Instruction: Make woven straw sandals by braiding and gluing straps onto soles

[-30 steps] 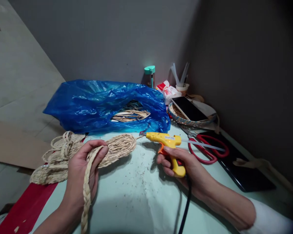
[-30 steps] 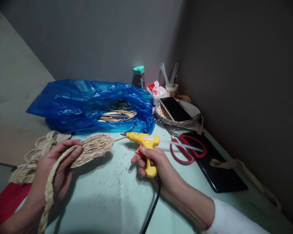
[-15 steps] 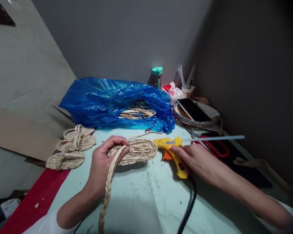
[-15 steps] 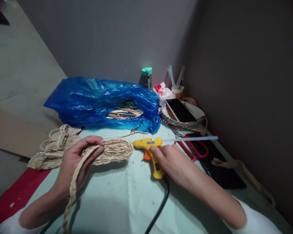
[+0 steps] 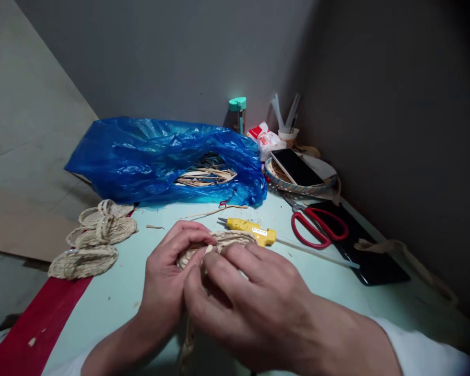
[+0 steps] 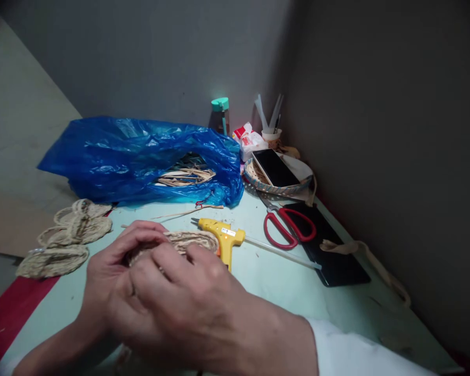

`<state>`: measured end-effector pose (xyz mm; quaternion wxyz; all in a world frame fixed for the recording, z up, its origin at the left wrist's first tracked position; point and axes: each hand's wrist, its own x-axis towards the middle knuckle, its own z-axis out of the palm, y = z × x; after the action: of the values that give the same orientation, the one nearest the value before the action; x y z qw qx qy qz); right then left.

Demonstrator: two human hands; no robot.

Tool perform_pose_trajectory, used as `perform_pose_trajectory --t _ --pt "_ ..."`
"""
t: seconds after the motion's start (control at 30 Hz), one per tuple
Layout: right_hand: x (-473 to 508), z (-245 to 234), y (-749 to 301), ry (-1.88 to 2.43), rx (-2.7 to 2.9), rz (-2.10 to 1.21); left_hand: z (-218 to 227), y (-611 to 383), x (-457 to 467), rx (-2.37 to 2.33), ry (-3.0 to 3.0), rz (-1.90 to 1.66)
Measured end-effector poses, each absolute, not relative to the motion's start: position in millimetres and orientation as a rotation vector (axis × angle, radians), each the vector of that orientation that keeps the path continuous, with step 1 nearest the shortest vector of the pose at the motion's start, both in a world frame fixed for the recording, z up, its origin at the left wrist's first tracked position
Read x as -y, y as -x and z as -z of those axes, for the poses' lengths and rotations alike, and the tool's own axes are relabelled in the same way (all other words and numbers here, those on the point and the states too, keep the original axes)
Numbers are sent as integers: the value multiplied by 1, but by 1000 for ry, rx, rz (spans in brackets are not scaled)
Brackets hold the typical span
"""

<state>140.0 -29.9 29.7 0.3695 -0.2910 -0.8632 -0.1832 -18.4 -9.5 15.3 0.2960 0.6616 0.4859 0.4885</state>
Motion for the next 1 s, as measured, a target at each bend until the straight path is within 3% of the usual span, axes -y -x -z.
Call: perform_pose_trajectory --t 0.2,0.5,1.0 --pt "21 -22 -171 637 2145 165 -7 17 14 -1353 -1732 -1186" --pt "6 -25 -184 1011 1393 -1092 -2 22 7 -1314 -1545 -1054" --pt "11 -14 -174 1011 1449 -1034 -13 13 13 -1402 -1345 -887"
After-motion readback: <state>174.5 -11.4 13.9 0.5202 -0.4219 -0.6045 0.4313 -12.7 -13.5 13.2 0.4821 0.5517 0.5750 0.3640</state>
